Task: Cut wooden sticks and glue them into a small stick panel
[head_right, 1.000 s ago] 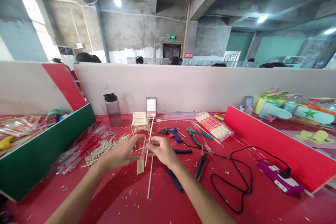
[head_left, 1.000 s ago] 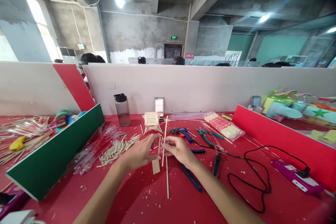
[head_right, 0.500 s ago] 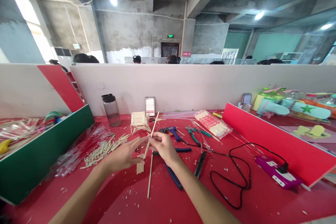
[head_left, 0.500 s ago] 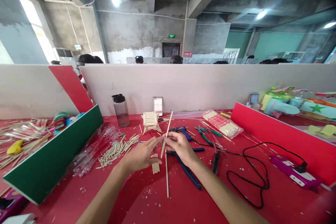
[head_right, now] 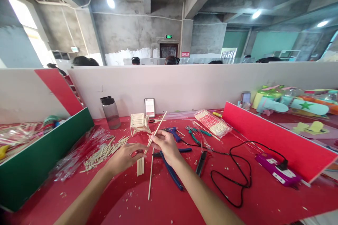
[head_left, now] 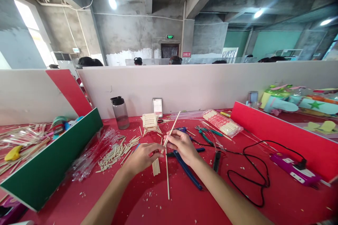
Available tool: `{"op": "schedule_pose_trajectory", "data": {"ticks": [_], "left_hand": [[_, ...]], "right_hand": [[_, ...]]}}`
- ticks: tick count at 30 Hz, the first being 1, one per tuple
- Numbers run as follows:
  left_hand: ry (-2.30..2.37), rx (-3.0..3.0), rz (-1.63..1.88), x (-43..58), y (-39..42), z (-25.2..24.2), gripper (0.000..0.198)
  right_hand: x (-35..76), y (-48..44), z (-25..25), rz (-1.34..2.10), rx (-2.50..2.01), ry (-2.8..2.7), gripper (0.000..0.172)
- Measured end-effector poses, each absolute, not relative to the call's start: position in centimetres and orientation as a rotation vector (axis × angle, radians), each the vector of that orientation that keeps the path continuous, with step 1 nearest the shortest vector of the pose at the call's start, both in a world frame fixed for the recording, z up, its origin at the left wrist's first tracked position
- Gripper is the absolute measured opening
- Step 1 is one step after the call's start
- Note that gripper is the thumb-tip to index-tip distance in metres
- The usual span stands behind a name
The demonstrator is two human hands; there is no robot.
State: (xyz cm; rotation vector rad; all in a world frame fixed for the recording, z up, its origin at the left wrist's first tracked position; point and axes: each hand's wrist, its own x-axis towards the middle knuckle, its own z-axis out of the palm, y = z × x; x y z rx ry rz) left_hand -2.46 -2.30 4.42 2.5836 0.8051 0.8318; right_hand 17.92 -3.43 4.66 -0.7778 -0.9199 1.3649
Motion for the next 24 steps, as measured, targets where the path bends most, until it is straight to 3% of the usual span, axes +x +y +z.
{"op": "schedule_pose_trajectory", "data": {"ticks": [10, 24], "left_hand": [[0.759, 2.439, 0.874, -2.4, -1.7, 3.8, 0.011], [0.799, 2.300, 0.850, -2.2, -2.1, 4.1, 0.012]], "right_hand": [[17.7, -3.2, 3.6, 1.473, -0.758, -0.968, 0.041], [17.4, -3.5, 4.0, 1.436, -0.784, -0.979, 0.044]]}}
